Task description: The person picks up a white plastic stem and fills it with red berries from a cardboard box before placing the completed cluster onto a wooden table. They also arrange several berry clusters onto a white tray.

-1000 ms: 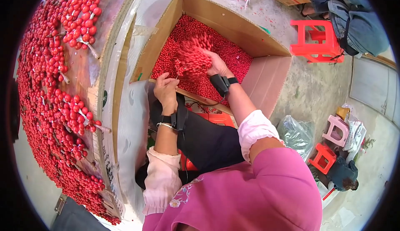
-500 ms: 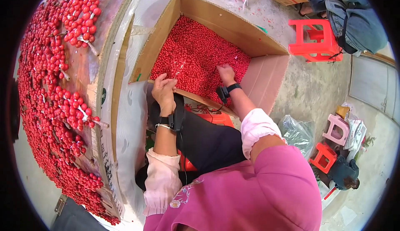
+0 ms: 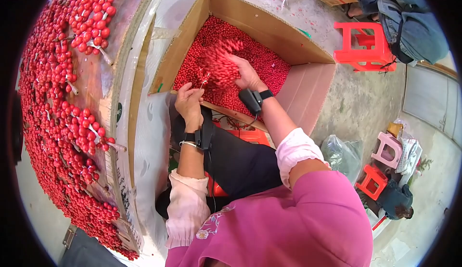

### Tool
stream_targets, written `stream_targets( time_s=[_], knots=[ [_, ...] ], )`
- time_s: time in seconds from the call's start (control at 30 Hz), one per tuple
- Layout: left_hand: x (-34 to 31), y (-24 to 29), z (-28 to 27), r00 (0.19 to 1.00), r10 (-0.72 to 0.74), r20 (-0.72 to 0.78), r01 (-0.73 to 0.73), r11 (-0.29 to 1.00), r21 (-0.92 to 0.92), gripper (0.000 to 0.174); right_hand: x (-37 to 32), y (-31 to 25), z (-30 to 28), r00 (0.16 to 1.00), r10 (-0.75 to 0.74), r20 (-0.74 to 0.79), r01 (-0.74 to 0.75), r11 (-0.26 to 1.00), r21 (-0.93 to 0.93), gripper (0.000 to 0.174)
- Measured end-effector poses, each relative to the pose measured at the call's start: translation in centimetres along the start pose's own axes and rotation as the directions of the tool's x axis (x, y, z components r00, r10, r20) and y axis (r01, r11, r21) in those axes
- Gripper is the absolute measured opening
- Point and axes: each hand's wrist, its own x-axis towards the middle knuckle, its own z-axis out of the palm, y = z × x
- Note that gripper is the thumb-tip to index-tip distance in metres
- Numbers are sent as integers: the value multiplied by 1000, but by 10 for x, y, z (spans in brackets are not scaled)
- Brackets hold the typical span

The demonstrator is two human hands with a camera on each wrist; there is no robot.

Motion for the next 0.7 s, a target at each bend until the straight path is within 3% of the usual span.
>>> stream_targets(
  time_s=[0.03, 0.07, 0.1, 0.13, 0.17, 0.23, 0.27, 0.33, 0.4, 0.47, 0.57, 0.63, 0.67, 0.7],
  knots=[
    [0, 0, 1, 1000, -3, 5, 3, 1000, 4, 41, -6, -8, 17, 1000, -1, -1, 1, 1000, -1, 22],
    [0, 0, 2, 1000, -5, 11, 4, 1000, 10, 40, -14, -14, 35, 904, -360, 231, 418, 624, -660, 22],
    [2, -3, 2, 1000, -4, 14, 4, 1000, 12, 40, -21, -16, 48, 689, -390, 611, 576, -217, -788, 22],
    [4, -4, 2, 999, 32, 13, -33, 998, 48, 40, -26, -14, 54, 688, -393, 609, 575, -217, -789, 22],
    [6, -5, 1, 998, 67, 13, -68, 994, 84, 39, -31, -12, 60, 762, -455, 461, 528, 23, -849, 22],
    [6, -8, -1, 995, 102, 12, -103, 987, 122, 39, -36, -8, 65, 885, -444, 137, 370, 494, -786, 23],
    [5, -10, -3, 998, 69, 7, -69, 992, 101, 39, -37, -7, 57, 886, -443, 136, 368, 496, -786, 23],
    [-3, 2, 0, 1000, 6, 4, -6, 998, 57, 39, -38, -3, 12, 853, -395, -341, 95, 760, -642, 26],
    [-3, 5, 2, 1000, 8, 10, -9, 999, 35, 39, -24, 36, -86, 766, -328, -552, -273, 612, -743, 32],
    [-5, 4, -1, 1000, -1, 9, 1, 1000, 10, 39, -21, 66, -145, 647, -368, -668, -497, 461, -735, 32],
    [-7, 7, 0, 1000, -27, 2, 27, 1000, 4, 37, -13, 106, -187, 625, -240, -743, -571, 508, -644, 34],
    [-6, 9, 1, 1000, -30, -2, 30, 1000, -4, 36, -10, 109, -184, 615, -179, -768, -600, 526, -603, 36],
    [-5, 11, 0, 998, -59, 5, 59, 998, -17, 38, -10, 109, -176, 732, 109, -673, -450, 818, -357, 35],
    [-5, 11, -1, 996, -88, 12, 89, 996, -31, 39, -10, 106, -162, 845, 305, -438, -334, 943, 13, 34]
  ],
)
